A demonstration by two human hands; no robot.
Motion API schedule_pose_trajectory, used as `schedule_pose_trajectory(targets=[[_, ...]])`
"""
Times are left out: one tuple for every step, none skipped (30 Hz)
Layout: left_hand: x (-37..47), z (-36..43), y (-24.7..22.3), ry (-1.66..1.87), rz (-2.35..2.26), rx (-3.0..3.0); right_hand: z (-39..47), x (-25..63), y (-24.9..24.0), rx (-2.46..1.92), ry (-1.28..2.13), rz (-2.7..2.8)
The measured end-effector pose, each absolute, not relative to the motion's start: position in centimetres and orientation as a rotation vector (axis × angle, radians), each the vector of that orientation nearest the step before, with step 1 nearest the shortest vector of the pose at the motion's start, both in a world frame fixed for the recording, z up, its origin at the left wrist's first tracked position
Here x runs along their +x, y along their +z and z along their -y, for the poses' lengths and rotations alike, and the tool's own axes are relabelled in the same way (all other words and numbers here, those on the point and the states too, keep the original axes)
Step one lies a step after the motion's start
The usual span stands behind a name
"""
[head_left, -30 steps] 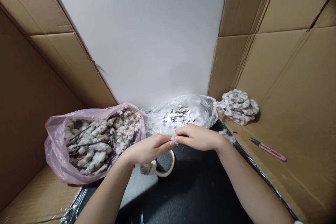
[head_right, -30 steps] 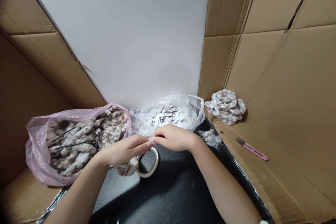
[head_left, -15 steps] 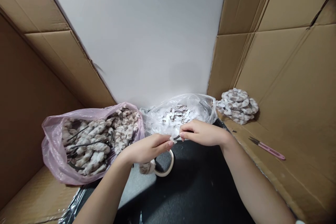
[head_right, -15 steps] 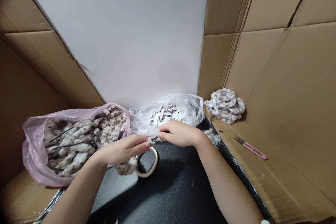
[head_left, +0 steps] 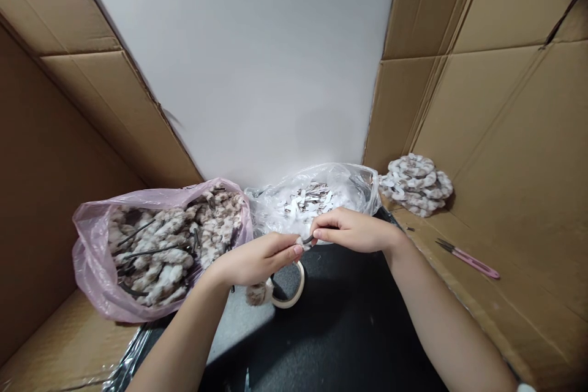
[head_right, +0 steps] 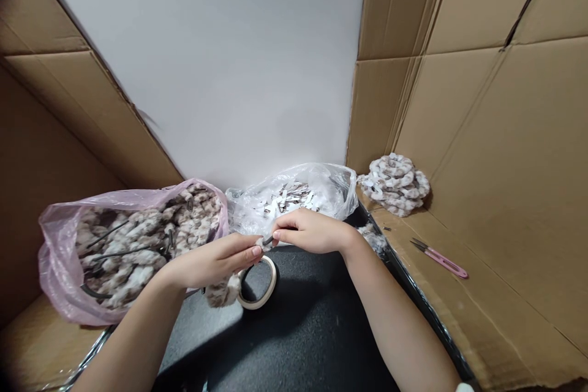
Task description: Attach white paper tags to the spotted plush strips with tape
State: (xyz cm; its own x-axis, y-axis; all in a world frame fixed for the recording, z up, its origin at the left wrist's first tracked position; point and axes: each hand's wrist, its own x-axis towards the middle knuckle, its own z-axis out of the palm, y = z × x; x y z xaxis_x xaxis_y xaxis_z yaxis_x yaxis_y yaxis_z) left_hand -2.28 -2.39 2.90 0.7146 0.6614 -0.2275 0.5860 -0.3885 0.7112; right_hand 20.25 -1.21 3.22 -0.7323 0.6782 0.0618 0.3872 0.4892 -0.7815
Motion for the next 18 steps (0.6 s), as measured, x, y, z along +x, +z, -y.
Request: schedule_pose_trajectory(targets=[[-2.28,2.4,2.9,0.118,-0.94,2.089,1.2,20.25,3.2,-0.9,1.101,2.373],[-2.28,2.41,2.9,0.118,-0.935,2.08,1.2,20.24,3.19,-0.911,1.09,2.371],[-2.28,2.42,2.88,0.117,-0.93,2.075,1.2,20.2,3.19,-0.918,1.078,2.372],[-2.27,2.43,2.85,0.116,-0.927,2.074,1.22,20.15,3.19,-0.921,1.066,2.375],[-2.27,2.43,2.81,0.115,-0.925,2.074,1.25,20.09,3.21,-0.921,1.055,2.379],[-2.27,2.42,2.78,0.115,-0.925,2.075,1.29,20.0,3.23,-0.926,1.042,2.384],[-2.27,2.42,2.75,0.116,-0.927,2.076,1.34,19.92,3.27,-0.933,1.027,2.388],[-2.27,2.41,2.73,0.119,-0.93,2.076,1.4,19.83,3.31,-0.944,1.011,2.389],[-2.27,2.39,2.71,0.122,-0.933,2.074,1.46,19.76,3.34,-0.96,0.994,2.388],[-2.27,2.38,2.7,0.123,-0.936,2.072,1.52,19.7,3.38,-0.981,0.975,2.384],[-2.27,2.36,2.7,0.123,-0.938,2.071,1.57,19.65,3.39,-1.004,0.957,2.377],[-2.27,2.35,2.7,0.123,-0.941,2.07,1.62,19.61,3.39,-1.025,0.942,2.37],[-2.26,2.34,2.69,0.125,-0.946,2.071,1.67,19.58,3.36,-1.044,0.928,2.361],[-2.25,2.34,2.69,0.128,-0.953,2.072,1.71,19.54,3.31,-1.057,0.915,2.353],[-2.24,2.34,2.69,0.131,-0.959,2.074,1.74,19.5,3.23,-1.066,0.904,2.343],[-2.23,2.35,2.69,0.135,-0.965,2.075,1.78,19.44,3.15,-1.071,0.889,2.331],[-2.21,2.35,2.69,0.142,-0.971,2.075,1.82,19.38,3.05,-1.076,0.87,2.319],[-2.2,2.36,2.69,0.149,-0.973,2.075,1.85,19.31,2.97,-1.083,0.847,2.308]])
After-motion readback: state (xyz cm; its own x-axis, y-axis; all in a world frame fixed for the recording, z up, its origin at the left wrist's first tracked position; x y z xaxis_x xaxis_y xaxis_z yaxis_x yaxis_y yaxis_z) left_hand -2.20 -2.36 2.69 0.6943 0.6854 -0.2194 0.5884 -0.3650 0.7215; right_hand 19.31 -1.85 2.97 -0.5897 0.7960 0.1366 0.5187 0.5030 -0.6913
